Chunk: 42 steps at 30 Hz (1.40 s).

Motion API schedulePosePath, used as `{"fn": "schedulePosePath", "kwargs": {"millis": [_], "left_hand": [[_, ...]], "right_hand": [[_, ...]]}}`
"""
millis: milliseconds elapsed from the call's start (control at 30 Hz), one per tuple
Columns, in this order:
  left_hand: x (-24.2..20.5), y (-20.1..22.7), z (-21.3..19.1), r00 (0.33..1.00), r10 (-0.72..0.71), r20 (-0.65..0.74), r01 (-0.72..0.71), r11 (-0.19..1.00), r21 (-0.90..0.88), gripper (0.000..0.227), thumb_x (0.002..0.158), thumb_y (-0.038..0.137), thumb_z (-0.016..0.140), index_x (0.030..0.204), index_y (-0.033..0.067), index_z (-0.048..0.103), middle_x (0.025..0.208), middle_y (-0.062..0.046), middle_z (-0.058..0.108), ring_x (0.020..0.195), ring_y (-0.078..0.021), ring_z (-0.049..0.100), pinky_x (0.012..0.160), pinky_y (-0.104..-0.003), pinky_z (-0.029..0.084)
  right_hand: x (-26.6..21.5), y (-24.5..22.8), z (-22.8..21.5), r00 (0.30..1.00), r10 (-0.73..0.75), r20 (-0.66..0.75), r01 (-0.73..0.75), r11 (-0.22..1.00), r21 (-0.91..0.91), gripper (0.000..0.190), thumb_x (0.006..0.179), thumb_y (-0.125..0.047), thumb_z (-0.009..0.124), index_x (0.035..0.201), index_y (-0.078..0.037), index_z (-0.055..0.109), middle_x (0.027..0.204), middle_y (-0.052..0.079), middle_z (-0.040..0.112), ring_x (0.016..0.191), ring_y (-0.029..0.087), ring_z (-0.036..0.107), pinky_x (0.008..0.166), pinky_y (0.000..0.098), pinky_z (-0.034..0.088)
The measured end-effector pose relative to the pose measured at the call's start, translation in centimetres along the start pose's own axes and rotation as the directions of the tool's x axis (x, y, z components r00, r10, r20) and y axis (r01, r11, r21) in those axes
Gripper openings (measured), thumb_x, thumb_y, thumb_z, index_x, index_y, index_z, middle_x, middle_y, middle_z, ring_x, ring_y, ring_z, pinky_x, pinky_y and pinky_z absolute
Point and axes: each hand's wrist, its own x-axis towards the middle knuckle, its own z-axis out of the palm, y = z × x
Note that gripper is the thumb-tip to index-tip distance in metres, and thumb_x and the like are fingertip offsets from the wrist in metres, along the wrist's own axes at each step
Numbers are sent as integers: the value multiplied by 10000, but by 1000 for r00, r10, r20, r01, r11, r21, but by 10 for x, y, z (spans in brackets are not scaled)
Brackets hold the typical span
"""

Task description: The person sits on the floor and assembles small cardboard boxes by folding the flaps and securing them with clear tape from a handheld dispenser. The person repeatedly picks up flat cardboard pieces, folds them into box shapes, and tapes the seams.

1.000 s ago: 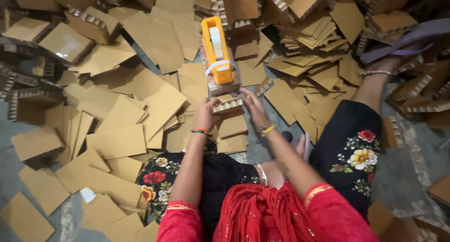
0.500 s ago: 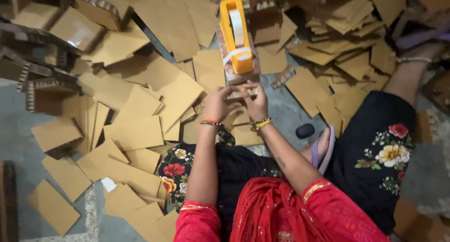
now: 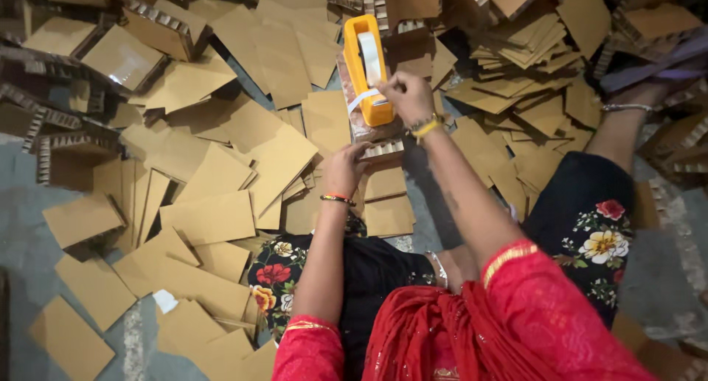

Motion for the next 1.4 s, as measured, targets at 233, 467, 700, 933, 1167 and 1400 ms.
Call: {"fn": "schedulePosePath", "kwargs": {"millis": [233, 467, 700, 933, 1167, 1400], "left_hand": [[5, -1, 4, 998, -62, 23, 64, 995, -77, 323, 763, 153, 841, 1075, 179, 761, 1002, -90, 745, 898, -286, 726, 747, -399, 566], [10, 2, 4, 998, -62, 7, 62, 996, -70, 372, 730, 106, 806, 1083, 212, 760, 1007, -58, 757, 910, -253, 737, 739, -379, 576], [9, 15, -2, 991, -133, -4, 133, 988, 82, 360, 740, 111, 766, 1061, 273, 776, 980, -13, 768, 911, -235, 732, 711, -382, 564], [9, 23, -10, 991, -134, -10, 135, 988, 77, 321, 747, 196, 792, 1062, 257, 765, 1010, -11, 761, 920, -250, 732, 718, -385, 567], [17, 23, -11, 993, -121, -14, 122, 991, 54, 386, 697, 263, 837, 1076, 241, 771, 1059, -4, 763, 927, -261, 726, 722, -393, 566], [14, 16, -7, 997, -73, -20, 74, 993, 92, 376, 691, 233, 833, 1062, 241, 773, 1052, -18, 759, 928, -276, 716, 724, -398, 562]], "right_hand": [[-115, 30, 22, 992, -118, -44, 125, 972, 198, 425, 1012, -344, 724, 715, -58, 620, 689, -59, 592, 660, 33, 506, 593, 239, 411], [-7, 52, 6, 996, 45, -81, -29, 982, 187, 278, 988, -344, 689, 1016, -70, 729, 828, -47, 716, 671, 18, 609, 566, 220, 486], [26, 14, 4, 994, 23, 111, -24, 1000, 14, 309, 929, -326, 792, 865, -26, 756, 696, -34, 635, 617, 45, 535, 523, 250, 424], [-88, 30, 10, 987, 159, -14, -151, 958, 243, 333, 1010, -335, 697, 809, -70, 679, 705, -47, 601, 602, 37, 488, 545, 227, 386], [-143, 85, 30, 949, 315, 18, -315, 948, 50, 331, 921, -366, 752, 764, -75, 743, 719, -9, 726, 673, 76, 632, 630, 266, 500], [-105, 44, 11, 997, -33, -71, -17, 797, -604, 489, 645, -400, 939, 972, -87, 757, 965, 138, 743, 845, 349, 707, 686, 414, 533]]}}
